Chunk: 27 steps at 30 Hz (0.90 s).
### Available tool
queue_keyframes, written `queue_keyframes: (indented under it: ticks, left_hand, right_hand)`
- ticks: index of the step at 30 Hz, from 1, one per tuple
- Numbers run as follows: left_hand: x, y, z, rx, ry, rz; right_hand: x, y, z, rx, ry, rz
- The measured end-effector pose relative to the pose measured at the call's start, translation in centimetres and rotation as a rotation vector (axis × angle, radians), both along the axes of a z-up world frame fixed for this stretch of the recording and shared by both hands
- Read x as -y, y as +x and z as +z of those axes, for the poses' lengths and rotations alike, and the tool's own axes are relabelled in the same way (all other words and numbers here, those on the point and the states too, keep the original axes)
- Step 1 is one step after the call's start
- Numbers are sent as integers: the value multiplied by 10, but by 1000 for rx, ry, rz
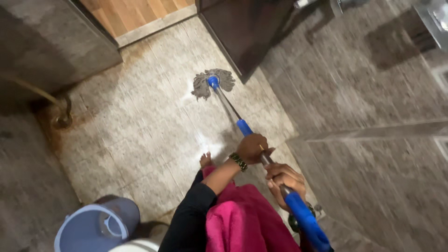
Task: The person mops a tiled bathroom floor using a blue handled mop, moving around a toilet, a bucket, and floor drains.
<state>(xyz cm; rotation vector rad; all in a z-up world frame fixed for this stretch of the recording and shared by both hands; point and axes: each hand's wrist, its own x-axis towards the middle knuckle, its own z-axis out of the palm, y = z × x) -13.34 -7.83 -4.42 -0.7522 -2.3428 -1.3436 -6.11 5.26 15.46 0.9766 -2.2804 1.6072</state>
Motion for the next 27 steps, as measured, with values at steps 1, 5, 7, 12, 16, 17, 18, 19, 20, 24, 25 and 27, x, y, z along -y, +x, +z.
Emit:
queue_keyframes:
  ticks: [1, 5, 7, 12, 16, 17, 18, 19, 20, 24, 25, 27]
  left_hand:
    - [10, -19, -3, -9, 40, 31]
    - [54, -83, -26, -79, 73, 191]
    - [72, -107, -49, 97, -10, 275]
    - [146, -162, -116, 306, -320, 374]
    - [187, -160, -132, 534, -489, 330]
    - [189, -153, -132, 551, -505, 330]
    - [189, -144, -134, 558, -530, 314]
    - [186, -133, -136, 565, -555, 298]
    - [181, -122, -139, 567, -581, 282]
    - [139, -67, -147, 259, -474, 363]
    - [123, -54, -142, 254, -500, 369]
    - [97, -32, -120, 172, -508, 387]
  right_hand:
    - [7, -19, -10, 7, 1, 13]
    - [41, -98, -66, 8, -25, 109]
    - [56, -131, -106, -3, -25, 129]
    - [122, -177, -202, 86, 30, 74]
    - [152, -169, -233, 230, 144, 102]
    - [154, -162, -235, 262, 177, 110]
    - [153, -155, -235, 254, 191, 129]
    - [150, -145, -233, 247, 205, 149]
    - [145, -136, -231, 234, 217, 166]
    - [108, -87, -209, 109, 91, 128]
    - [91, -74, -198, 111, 162, 102]
    - [60, -53, -174, 99, 175, 101]
